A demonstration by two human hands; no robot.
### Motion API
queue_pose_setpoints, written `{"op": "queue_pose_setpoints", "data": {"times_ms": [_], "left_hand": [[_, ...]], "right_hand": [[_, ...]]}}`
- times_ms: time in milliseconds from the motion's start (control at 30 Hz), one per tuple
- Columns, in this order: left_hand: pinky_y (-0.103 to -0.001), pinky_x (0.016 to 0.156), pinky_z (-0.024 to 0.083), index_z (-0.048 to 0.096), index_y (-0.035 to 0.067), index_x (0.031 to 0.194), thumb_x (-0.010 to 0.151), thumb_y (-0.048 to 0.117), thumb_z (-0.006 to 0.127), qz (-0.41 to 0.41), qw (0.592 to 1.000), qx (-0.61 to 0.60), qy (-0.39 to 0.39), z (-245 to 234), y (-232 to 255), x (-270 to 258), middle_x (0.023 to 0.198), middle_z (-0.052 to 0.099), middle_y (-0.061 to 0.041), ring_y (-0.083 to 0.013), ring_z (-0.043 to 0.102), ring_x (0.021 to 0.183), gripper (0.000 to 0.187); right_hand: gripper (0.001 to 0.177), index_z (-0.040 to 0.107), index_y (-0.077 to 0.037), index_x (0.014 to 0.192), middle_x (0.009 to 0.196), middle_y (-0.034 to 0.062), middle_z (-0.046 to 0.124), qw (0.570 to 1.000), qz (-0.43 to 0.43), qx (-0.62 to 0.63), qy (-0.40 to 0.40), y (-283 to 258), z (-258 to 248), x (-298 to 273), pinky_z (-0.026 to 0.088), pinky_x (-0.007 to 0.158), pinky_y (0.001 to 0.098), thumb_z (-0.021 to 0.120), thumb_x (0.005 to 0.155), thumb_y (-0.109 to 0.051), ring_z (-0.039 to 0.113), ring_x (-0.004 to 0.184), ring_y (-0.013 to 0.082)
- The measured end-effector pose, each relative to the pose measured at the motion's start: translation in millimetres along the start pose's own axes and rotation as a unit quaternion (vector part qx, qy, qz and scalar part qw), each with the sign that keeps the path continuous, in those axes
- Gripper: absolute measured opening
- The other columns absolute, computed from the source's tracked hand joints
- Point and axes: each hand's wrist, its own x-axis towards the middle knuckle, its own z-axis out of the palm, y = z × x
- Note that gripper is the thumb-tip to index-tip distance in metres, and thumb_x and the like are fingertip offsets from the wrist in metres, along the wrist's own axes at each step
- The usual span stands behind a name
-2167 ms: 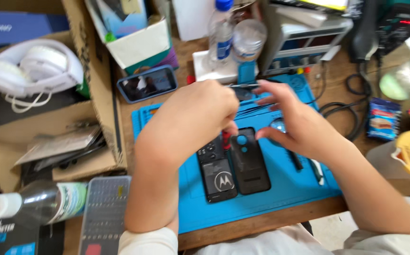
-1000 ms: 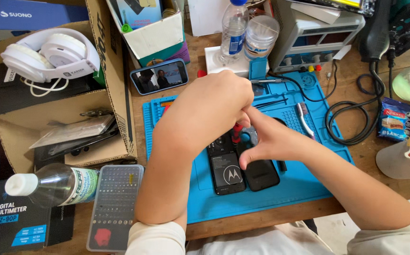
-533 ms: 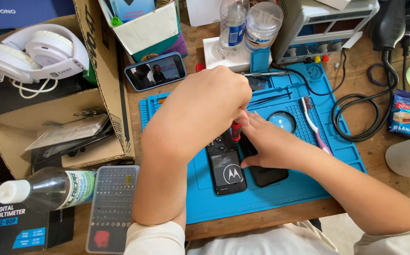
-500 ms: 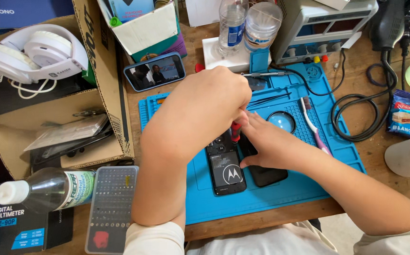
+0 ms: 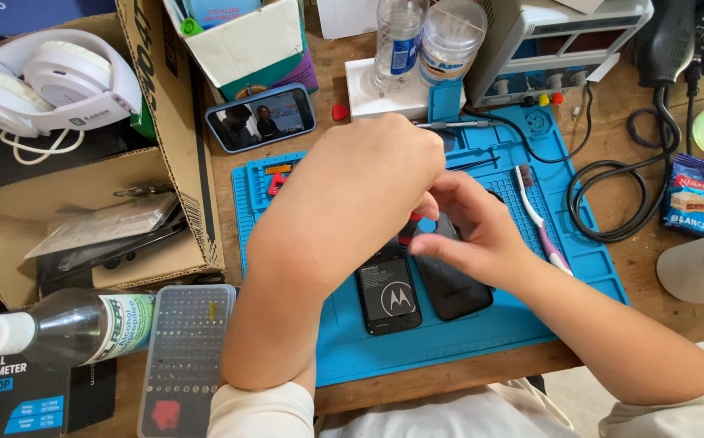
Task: The person uses a screwdriver to remove screws from a disassembled Motorola smartphone on a blue work mat. They handle small components, including a screw and a tiny white piece, and use a magnifying glass to view the phone's internal parts.
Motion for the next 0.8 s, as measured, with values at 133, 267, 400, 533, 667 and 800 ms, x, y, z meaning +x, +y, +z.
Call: {"op": "queue_pose_setpoints", "data": {"times_ms": [133, 267, 400, 533, 667, 800], "left_hand": [[-0.045, 0.046, 0.044, 0.060, 0.012, 0.066, 0.080, 0.010, 0.066, 0.017, 1.000, -0.007, 0.017, 2, 2, 0, 0.065, 0.060, -0.007, -0.0293, 0.060, 0.058, 0.016], [-0.043, 0.045, 0.042, 0.056, 0.012, 0.064, 0.077, 0.008, 0.065, 0.011, 1.000, 0.007, -0.021, -1, 5, -2, 0.063, 0.057, -0.007, -0.0284, 0.058, 0.055, 0.017], [-0.044, 0.048, 0.044, 0.065, 0.016, 0.066, 0.076, 0.007, 0.068, 0.052, 0.999, -0.015, -0.005, -2, 7, -4, 0.067, 0.061, -0.006, -0.0289, 0.061, 0.060, 0.013], [-0.043, 0.044, 0.038, 0.049, 0.012, 0.059, 0.066, 0.003, 0.060, 0.044, 0.999, -0.005, 0.003, 4, 5, -3, 0.060, 0.052, -0.004, -0.0268, 0.051, 0.051, 0.015], [-0.044, 0.045, 0.043, 0.055, 0.012, 0.066, 0.074, 0.005, 0.066, 0.055, 0.998, 0.000, 0.009, 5, 4, -3, 0.065, 0.057, -0.005, -0.0275, 0.058, 0.055, 0.015], [-0.041, 0.044, 0.038, 0.042, 0.014, 0.060, 0.062, 0.003, 0.073, 0.058, 0.998, 0.019, 0.022, 10, 2, -4, 0.059, 0.047, 0.000, -0.0202, 0.048, 0.050, 0.034]], "right_hand": [[0.060, 0.047, -0.006, 0.128, 0.117, 0.0085, 0.063, 0.998, 0.029, -0.058, 0.028, 6, 3, 0, 0.056, 0.097, 0.0335, 0.078, 0.077, -0.019, 0.064, 0.114, 0.0219], [0.043, 0.039, -0.004, 0.135, 0.114, 0.0048, 0.058, 0.994, 0.016, 0.087, -0.069, 11, -6, -3, 0.052, 0.094, 0.0317, 0.057, 0.096, -0.011, 0.058, 0.108, 0.0150], [0.061, 0.047, -0.008, 0.125, 0.116, 0.0029, 0.058, 0.999, -0.008, -0.037, -0.009, 7, -2, 1, 0.048, 0.100, 0.0347, 0.077, 0.077, -0.031, 0.055, 0.111, 0.0134], [0.035, 0.053, -0.004, 0.117, 0.111, 0.0067, 0.067, 0.996, -0.007, -0.084, 0.007, 5, -2, -2, 0.058, 0.084, 0.0306, 0.069, 0.087, -0.014, 0.067, 0.103, 0.0173], [0.047, 0.039, -0.002, 0.132, 0.115, 0.0072, 0.057, 0.995, -0.047, -0.066, -0.057, 15, -7, -5, 0.050, 0.093, 0.0338, 0.056, 0.095, -0.025, 0.058, 0.105, 0.0173], [0.021, 0.060, -0.017, 0.091, 0.092, 0.0007, 0.062, 0.962, -0.082, -0.244, -0.086, 13, -6, 3, 0.044, 0.071, 0.0363, 0.053, 0.094, -0.036, 0.058, 0.086, 0.0249]]}}
